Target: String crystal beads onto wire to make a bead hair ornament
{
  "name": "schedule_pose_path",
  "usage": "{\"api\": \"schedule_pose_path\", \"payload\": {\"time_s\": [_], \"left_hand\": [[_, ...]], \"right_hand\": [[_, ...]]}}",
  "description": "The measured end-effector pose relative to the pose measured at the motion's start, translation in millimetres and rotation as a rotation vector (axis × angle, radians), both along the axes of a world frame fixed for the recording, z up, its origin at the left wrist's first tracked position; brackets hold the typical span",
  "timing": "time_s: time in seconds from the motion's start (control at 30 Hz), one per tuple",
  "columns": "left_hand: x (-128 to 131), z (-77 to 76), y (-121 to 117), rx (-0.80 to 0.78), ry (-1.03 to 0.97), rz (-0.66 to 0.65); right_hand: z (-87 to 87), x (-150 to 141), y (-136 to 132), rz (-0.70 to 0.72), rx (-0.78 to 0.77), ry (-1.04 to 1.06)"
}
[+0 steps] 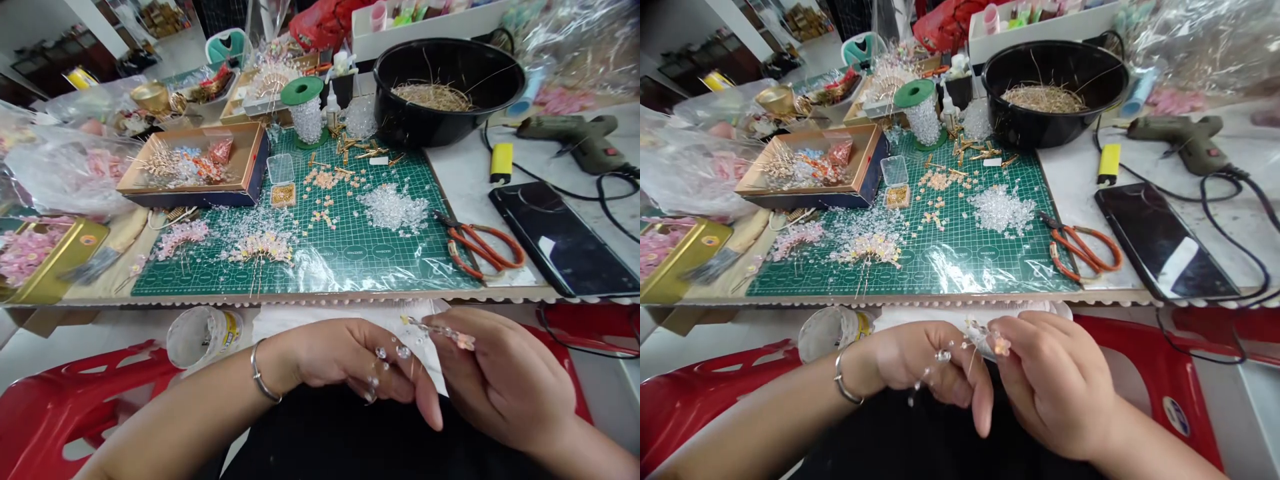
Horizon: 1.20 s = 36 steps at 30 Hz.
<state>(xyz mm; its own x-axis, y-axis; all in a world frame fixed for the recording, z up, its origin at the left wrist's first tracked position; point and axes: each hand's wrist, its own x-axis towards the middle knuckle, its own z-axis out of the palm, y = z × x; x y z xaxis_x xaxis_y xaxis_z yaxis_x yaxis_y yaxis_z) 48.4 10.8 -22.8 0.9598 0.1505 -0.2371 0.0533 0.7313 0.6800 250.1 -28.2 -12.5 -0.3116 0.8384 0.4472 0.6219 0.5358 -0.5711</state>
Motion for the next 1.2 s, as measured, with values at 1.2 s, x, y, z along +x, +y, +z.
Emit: {"api": "schedule_pose_path", "payload": {"time_s": [1.2], "left_hand": [[-6, 65.3, -35, 1.92, 0.803, 0.372]], "right_hand": [[1.3, -15, -2, -0.178, -0.225, 0.176]]}}
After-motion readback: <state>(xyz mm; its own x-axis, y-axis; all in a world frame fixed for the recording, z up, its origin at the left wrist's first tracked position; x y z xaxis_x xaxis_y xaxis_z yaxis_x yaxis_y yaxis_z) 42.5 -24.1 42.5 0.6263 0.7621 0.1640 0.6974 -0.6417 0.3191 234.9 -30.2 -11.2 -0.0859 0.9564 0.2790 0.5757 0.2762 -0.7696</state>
